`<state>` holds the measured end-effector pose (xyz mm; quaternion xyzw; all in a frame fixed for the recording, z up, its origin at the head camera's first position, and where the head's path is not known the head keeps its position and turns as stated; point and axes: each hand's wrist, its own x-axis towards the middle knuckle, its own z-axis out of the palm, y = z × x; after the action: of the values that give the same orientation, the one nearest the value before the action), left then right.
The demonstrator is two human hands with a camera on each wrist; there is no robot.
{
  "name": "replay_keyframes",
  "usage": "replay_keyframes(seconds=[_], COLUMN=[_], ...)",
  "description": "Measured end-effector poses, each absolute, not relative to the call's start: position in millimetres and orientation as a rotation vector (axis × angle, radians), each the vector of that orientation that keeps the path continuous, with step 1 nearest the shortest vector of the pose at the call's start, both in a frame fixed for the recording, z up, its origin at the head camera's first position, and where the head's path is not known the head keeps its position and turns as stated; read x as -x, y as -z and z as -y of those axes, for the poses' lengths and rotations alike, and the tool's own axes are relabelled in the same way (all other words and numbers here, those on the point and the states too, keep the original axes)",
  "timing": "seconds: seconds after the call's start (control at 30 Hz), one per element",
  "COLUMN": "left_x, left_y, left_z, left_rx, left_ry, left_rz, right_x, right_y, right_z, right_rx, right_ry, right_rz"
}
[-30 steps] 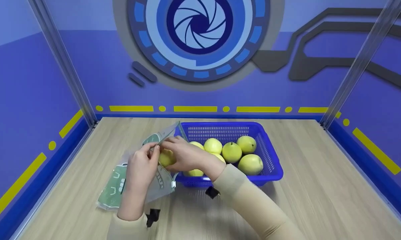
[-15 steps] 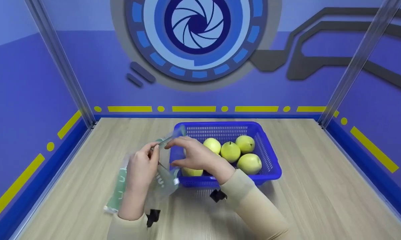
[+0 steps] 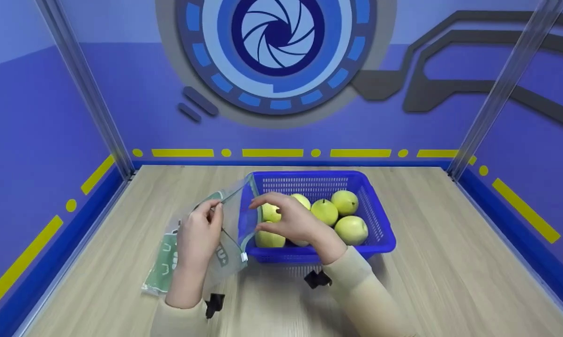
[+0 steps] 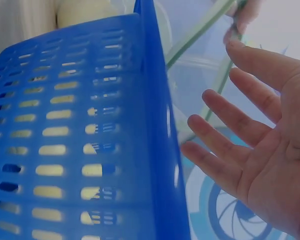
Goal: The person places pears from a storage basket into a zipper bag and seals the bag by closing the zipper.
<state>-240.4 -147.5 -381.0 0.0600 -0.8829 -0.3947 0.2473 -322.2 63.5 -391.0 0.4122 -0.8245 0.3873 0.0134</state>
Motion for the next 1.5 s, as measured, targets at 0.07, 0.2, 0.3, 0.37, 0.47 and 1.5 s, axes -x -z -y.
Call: replay_keyframes(seconds=[0.07, 0.2, 0.3, 0.37, 0.47, 1.5], left_x=[240, 240, 240, 240, 240, 241], left_y=[381, 380, 379, 379, 379, 380], left_z=[147, 147, 147, 147, 147, 148], left_rx=[-0.165, -0.166, -0.169, -0.176, -0.187, -0.196], left_ry=[1.080, 1.093, 1.101, 1.104, 1.111, 1.110], left_rz=[2.408, 2.409, 2.408, 2.408, 2.411, 2.426], right_x=[322, 321, 321, 321, 321, 345], right_y=[393, 396, 398, 399, 400, 410], right_z=[-68, -78, -86, -91, -100, -206], right_rx=[-1.272, -1.219, -1.180, -1.164, -1.133, -0.659], right_ry=[-1.225, -1.295, -1.342, -1.347, -1.347, -1.129], right_rz=[2.553, 2.551, 2.536, 2.517, 2.509, 2.860])
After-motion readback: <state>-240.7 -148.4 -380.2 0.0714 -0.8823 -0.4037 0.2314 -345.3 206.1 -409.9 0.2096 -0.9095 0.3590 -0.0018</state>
